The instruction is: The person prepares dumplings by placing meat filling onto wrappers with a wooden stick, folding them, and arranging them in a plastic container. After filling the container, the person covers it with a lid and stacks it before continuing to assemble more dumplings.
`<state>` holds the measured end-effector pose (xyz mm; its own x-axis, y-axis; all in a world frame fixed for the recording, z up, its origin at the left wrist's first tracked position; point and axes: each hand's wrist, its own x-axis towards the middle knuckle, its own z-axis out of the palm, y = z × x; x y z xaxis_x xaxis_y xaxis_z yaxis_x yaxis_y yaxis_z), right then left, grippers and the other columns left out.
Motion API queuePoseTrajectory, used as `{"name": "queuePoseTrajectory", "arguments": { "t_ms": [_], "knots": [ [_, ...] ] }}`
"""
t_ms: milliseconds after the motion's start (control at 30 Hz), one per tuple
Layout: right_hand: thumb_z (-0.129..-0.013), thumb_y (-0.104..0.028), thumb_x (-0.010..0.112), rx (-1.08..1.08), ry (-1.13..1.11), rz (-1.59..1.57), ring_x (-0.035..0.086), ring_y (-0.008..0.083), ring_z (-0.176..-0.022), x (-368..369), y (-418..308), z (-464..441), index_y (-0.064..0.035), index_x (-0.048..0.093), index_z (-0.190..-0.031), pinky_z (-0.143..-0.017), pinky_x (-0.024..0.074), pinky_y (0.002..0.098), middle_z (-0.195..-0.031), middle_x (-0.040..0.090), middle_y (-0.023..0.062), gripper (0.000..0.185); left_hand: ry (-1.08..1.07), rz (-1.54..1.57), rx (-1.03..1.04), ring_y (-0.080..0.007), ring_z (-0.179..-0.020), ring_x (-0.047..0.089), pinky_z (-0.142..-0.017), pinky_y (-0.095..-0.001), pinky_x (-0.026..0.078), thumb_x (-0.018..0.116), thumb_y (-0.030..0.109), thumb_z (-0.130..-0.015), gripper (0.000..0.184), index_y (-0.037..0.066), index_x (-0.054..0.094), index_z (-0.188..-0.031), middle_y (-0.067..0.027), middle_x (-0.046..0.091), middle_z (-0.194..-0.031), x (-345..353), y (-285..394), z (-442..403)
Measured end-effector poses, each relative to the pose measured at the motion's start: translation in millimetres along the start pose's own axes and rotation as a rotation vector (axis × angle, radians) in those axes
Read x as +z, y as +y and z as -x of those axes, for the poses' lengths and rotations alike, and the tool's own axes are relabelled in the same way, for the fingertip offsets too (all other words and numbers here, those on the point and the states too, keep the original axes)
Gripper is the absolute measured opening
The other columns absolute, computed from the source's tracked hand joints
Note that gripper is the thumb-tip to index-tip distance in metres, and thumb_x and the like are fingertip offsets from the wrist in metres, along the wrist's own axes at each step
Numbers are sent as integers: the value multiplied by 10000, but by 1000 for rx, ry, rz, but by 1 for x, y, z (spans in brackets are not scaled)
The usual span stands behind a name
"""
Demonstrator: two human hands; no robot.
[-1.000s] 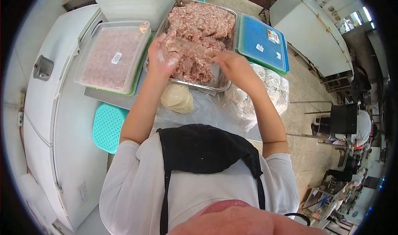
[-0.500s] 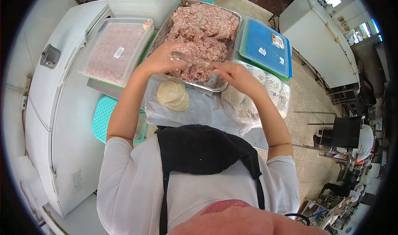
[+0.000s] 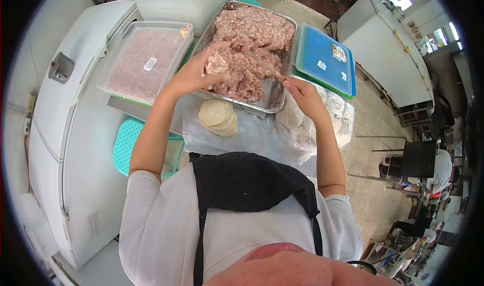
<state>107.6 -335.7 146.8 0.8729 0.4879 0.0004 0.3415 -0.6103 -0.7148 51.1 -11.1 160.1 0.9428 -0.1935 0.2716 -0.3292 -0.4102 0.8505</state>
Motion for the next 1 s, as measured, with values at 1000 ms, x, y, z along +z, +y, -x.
{"name": "queuePoseTrajectory", "arguments": {
  "t_ms": [1000],
  "knots": [
    [-986,-228,520,-22,226,149,632,349,-967,112,-154,-32,13,592,-1195,-844,483,374,-1053,652,215,327,-168,-154,-101,-225,-917,610,-768,-369,493,822,336,-695,534,36,620,-1087,-130,646,-966,-181,-161,-34]
  ]
}}
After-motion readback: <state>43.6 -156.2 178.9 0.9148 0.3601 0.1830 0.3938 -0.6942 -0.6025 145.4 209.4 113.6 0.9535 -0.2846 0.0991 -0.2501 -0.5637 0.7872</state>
